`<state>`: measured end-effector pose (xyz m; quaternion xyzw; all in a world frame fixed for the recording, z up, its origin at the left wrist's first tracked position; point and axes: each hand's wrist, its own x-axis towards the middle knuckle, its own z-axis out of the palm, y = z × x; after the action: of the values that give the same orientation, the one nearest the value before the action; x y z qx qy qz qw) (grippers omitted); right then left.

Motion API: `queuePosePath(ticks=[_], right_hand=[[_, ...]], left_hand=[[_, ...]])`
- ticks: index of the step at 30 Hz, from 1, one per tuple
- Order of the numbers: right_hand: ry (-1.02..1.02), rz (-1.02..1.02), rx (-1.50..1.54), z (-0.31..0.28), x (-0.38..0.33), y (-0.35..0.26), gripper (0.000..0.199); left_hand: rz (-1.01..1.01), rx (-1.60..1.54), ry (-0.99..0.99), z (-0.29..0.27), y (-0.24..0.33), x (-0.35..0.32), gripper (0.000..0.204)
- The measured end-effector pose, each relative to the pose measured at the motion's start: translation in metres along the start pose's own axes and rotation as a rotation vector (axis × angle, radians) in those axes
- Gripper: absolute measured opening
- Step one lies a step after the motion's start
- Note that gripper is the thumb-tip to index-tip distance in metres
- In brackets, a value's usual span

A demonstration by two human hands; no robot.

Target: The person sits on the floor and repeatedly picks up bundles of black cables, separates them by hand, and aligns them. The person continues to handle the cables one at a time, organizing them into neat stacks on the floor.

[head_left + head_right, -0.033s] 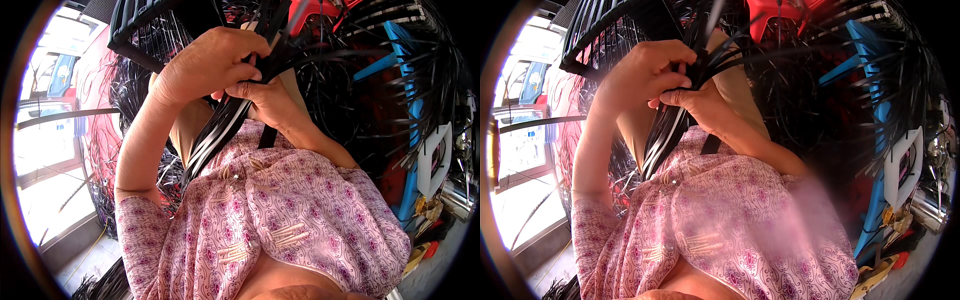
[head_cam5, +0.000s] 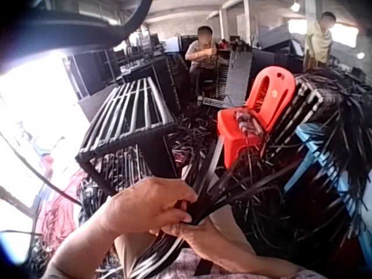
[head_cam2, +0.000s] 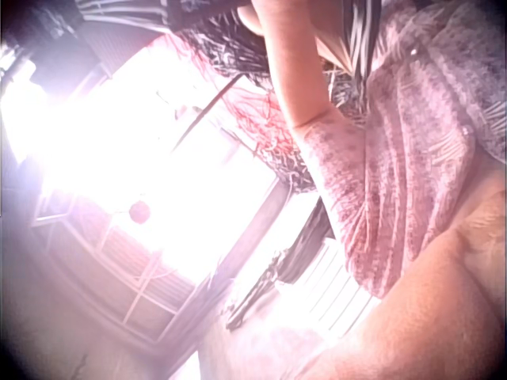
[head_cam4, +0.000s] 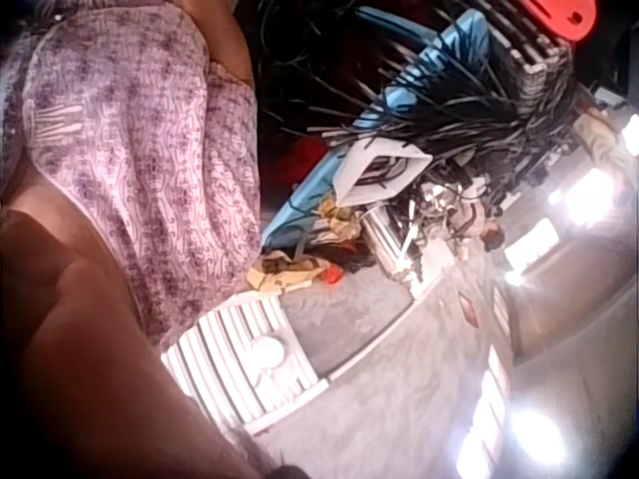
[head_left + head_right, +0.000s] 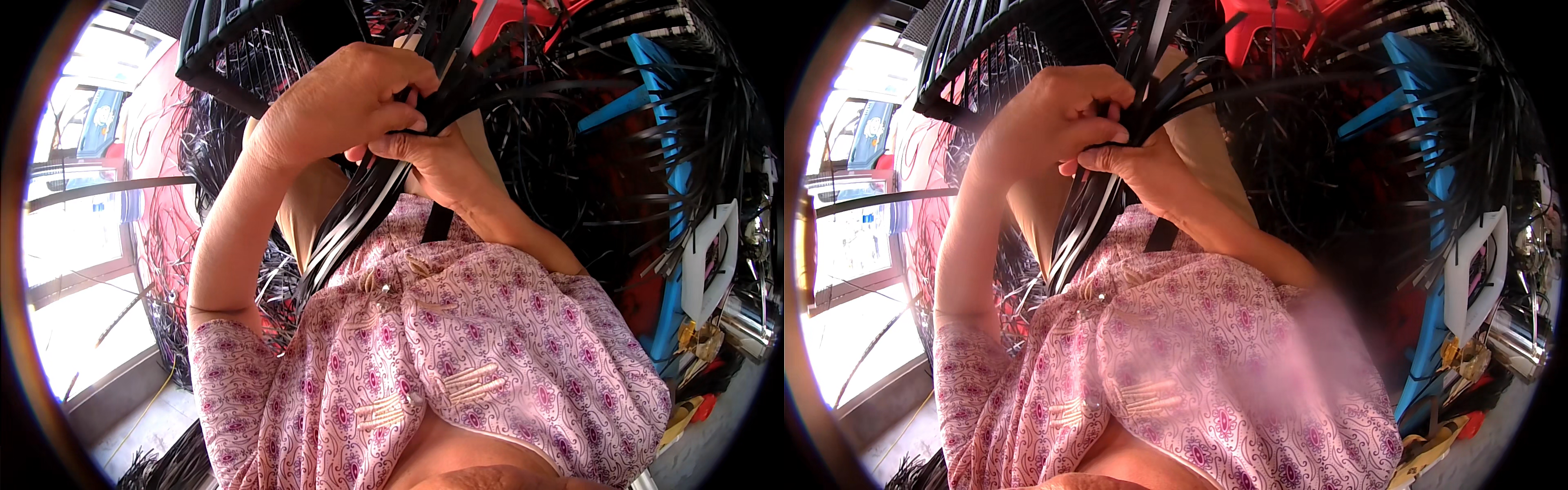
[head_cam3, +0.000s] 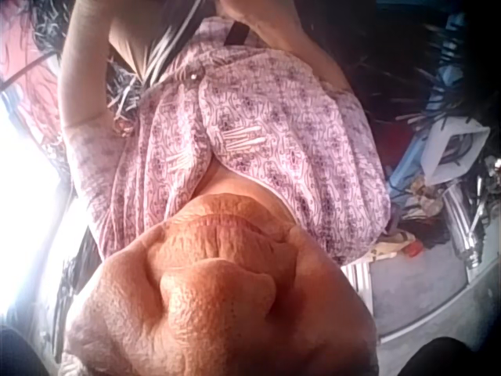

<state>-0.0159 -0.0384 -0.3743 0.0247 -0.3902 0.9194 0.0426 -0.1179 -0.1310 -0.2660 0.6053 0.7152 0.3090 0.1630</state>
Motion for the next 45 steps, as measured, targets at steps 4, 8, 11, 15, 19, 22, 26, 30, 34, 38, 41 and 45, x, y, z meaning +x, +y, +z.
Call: queuePosePath(ticks=[4, 8, 11, 15, 19, 22, 26, 30, 34, 38, 41, 45], right_hand=[[0.021, 0.067, -0.034, 0.004, -0.003, -0.007, 0.019], [-0.031, 0.041, -0.029, 0.005, -0.003, -0.007, 0.022], [-0.051, 0.074, 0.041, 0.006, -0.005, -0.008, 0.026], [-0.051, 0.050, 0.055, 0.009, -0.004, -0.008, 0.027], [0.020, 0.121, 0.048, 0.017, -0.008, -0.007, 0.026], [0.039, 0.145, 0.069, 0.020, -0.011, -0.006, 0.024], [0.080, 0.164, 0.174, 0.017, -0.009, -0.008, 0.020], [0.057, 0.175, 0.186, 0.015, -0.011, -0.010, 0.017], [0.031, 0.143, 0.229, 0.008, -0.013, -0.004, 0.018], [0.060, 0.129, 0.225, 0.005, -0.016, -0.003, 0.018], [0.059, 0.104, 0.184, 0.005, -0.016, -0.004, 0.019], [0.110, 0.067, 0.105, 0.009, -0.014, -0.003, 0.016]], left_hand=[[-0.168, -0.122, -0.081, -0.004, 0.002, 0.001, 0.013], [-0.393, -0.335, -0.137, -0.011, 0.006, -0.002, 0.010], [-0.248, -0.322, -0.077, -0.010, -0.011, -0.006, 0.009], [-0.329, -0.312, 0.015, -0.013, -0.007, -0.003, 0.011], [-0.343, -0.278, 0.059, -0.021, -0.008, 0.010, 0.012], [-0.266, -0.217, 0.016, -0.029, -0.003, 0.025, 0.015], [-0.250, -0.232, -0.075, -0.041, 0.006, 0.046, 0.018], [-0.226, -0.233, 0.129, -0.012, -0.002, 0.048, 0.015], [-0.185, -0.275, 0.362, -0.006, 0.013, 0.041, 0.028], [-0.193, -0.196, 0.546, 0.007, -0.004, 0.018, 0.030], [-0.390, -0.252, 0.449, 0.010, 0.000, 0.008, 0.024], [-0.202, -0.171, 0.612, 0.016, 0.009, 0.006, 0.023]])
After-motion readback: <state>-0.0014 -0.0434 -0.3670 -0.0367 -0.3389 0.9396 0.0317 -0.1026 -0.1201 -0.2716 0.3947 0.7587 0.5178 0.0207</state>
